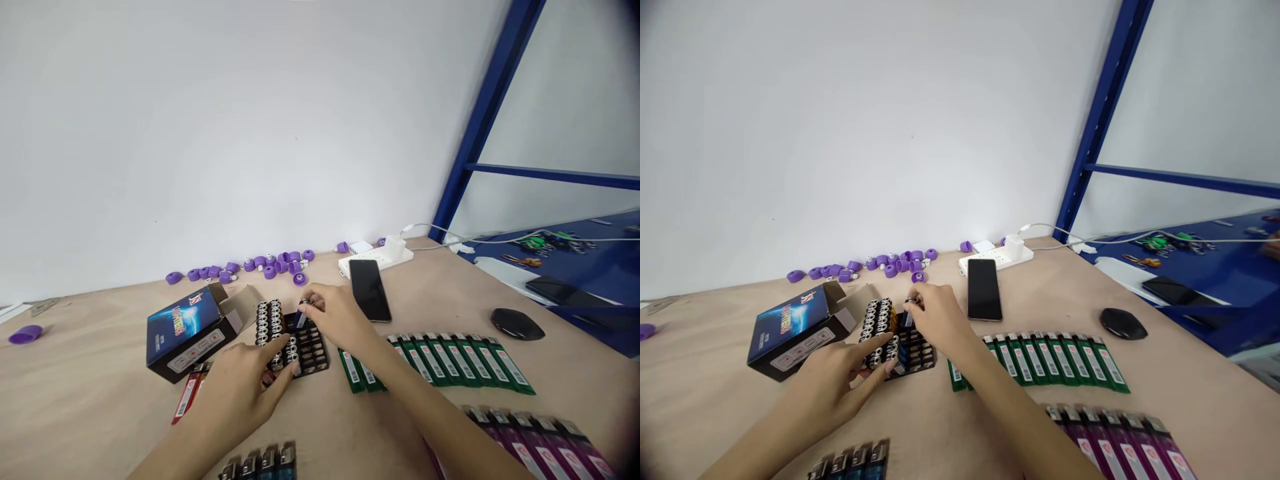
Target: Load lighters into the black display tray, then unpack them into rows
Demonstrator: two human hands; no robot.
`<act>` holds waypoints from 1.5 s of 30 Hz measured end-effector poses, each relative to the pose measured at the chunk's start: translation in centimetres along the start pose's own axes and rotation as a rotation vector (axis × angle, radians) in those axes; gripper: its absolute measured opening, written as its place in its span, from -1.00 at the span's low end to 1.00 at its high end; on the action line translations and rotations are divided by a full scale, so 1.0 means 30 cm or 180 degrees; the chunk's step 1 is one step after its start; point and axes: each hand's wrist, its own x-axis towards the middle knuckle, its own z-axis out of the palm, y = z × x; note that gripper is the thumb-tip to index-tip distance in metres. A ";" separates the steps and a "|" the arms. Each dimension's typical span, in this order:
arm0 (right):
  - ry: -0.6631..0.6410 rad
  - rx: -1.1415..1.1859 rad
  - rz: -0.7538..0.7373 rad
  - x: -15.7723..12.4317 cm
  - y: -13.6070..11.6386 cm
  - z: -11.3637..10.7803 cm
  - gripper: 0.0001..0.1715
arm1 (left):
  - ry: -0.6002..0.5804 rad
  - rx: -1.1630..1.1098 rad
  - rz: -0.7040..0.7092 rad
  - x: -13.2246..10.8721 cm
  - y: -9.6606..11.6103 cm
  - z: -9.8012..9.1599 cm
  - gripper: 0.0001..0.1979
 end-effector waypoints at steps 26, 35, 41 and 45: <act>-0.0982 -0.0296 -0.0399 -0.029 -0.006 0.037 -0.75 | -0.0291 0.0254 -0.0240 0.004 0.019 -0.026 -0.65; -0.1076 -0.0617 -0.0501 -0.030 -0.011 0.040 -0.81 | -0.0284 0.0120 -0.0158 -0.002 0.013 -0.011 -0.66; -0.1123 -0.0715 -0.0516 -0.031 -0.008 0.033 -0.82 | -0.0252 0.0157 -0.0170 0.002 0.009 -0.004 -0.64; -0.1151 -0.0788 -0.0470 -0.036 -0.011 0.029 -0.81 | -0.0195 0.0180 -0.0144 -0.001 0.012 -0.005 -0.65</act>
